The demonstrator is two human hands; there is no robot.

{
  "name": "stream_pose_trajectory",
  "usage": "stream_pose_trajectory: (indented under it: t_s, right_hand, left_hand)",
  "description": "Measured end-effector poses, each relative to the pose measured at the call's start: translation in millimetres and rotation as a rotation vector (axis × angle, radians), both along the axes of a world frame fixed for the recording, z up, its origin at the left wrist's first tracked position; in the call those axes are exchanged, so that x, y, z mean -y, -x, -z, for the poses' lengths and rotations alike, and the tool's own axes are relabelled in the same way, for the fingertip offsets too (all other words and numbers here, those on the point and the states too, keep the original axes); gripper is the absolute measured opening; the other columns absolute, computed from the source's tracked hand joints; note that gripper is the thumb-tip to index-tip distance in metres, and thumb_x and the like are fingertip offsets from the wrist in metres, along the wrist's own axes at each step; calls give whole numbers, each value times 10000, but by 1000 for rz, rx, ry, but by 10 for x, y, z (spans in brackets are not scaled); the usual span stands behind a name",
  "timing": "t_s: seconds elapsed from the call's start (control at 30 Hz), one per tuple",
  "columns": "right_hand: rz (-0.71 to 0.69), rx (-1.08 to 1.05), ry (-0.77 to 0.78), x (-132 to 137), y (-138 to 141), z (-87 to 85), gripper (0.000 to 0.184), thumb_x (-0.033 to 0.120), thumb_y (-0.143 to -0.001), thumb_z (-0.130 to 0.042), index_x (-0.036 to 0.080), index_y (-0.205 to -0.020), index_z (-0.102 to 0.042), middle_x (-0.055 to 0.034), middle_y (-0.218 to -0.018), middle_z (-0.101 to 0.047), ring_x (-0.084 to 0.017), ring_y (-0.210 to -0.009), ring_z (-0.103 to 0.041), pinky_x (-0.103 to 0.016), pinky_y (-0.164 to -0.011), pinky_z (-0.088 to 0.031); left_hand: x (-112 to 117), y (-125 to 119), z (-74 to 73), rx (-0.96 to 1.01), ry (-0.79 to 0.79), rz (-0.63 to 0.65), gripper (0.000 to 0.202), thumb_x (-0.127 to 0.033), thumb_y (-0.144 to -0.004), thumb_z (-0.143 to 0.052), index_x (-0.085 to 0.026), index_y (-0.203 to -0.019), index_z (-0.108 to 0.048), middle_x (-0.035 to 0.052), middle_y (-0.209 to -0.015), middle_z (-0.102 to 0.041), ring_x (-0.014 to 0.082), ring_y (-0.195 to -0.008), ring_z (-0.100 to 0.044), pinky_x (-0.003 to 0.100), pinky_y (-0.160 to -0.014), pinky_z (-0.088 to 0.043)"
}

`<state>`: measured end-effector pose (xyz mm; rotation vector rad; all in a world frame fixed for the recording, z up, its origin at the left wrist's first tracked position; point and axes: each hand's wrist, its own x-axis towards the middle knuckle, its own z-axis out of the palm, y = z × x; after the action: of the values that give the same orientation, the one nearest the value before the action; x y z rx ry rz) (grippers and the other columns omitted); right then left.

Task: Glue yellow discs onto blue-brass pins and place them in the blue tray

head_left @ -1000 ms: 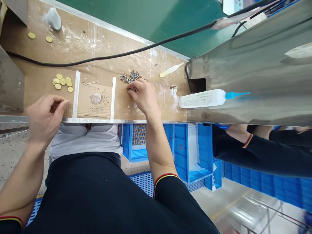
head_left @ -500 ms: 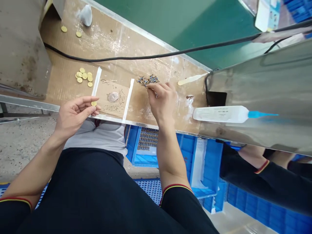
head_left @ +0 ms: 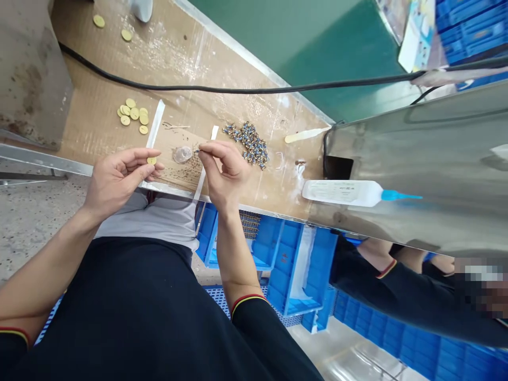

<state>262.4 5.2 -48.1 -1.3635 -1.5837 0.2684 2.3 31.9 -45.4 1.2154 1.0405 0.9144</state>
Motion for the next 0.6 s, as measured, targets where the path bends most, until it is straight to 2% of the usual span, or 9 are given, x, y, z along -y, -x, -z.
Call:
stream_pose_trajectory:
  t_s: [0.1,0.33,0.6]
  right_hand:
    - [-35,69,3,-23,13,-42,180,336,-1198,-687,322,-1178,-866,-19,-1166,-884,-216,-1141,-866,-445,-1069,-729]
    - [-82,109,-30,-42,18,-56,208,234,-1190,-690,328,-1211,-875,-15,-1189,-894,-200,-1131,-877,-405,-1040,-726]
    - [-105,143,-3,-59,-3,-46,225,263,-1203,-671,338,-1213,-883,-16,-1196,-898,-207,-1131,-878,-416,-1036,-727]
  left_hand:
    - [7,11,-3,18,8,5,345,-335,-1034,-918,-205,-1353,-907,90,-1116,-929,209,-949,-904,323,-924,-783]
    - [17,4,-55,-4,40,8,314,-310,-1052,-903,-217,-1351,-911,91,-1119,-928,229,-996,-912,354,-979,-788]
    - [12,19,-63,-11,30,22,277,-241,-1062,-872,-241,-1335,-920,64,-1099,-928,196,-948,-903,310,-954,-776]
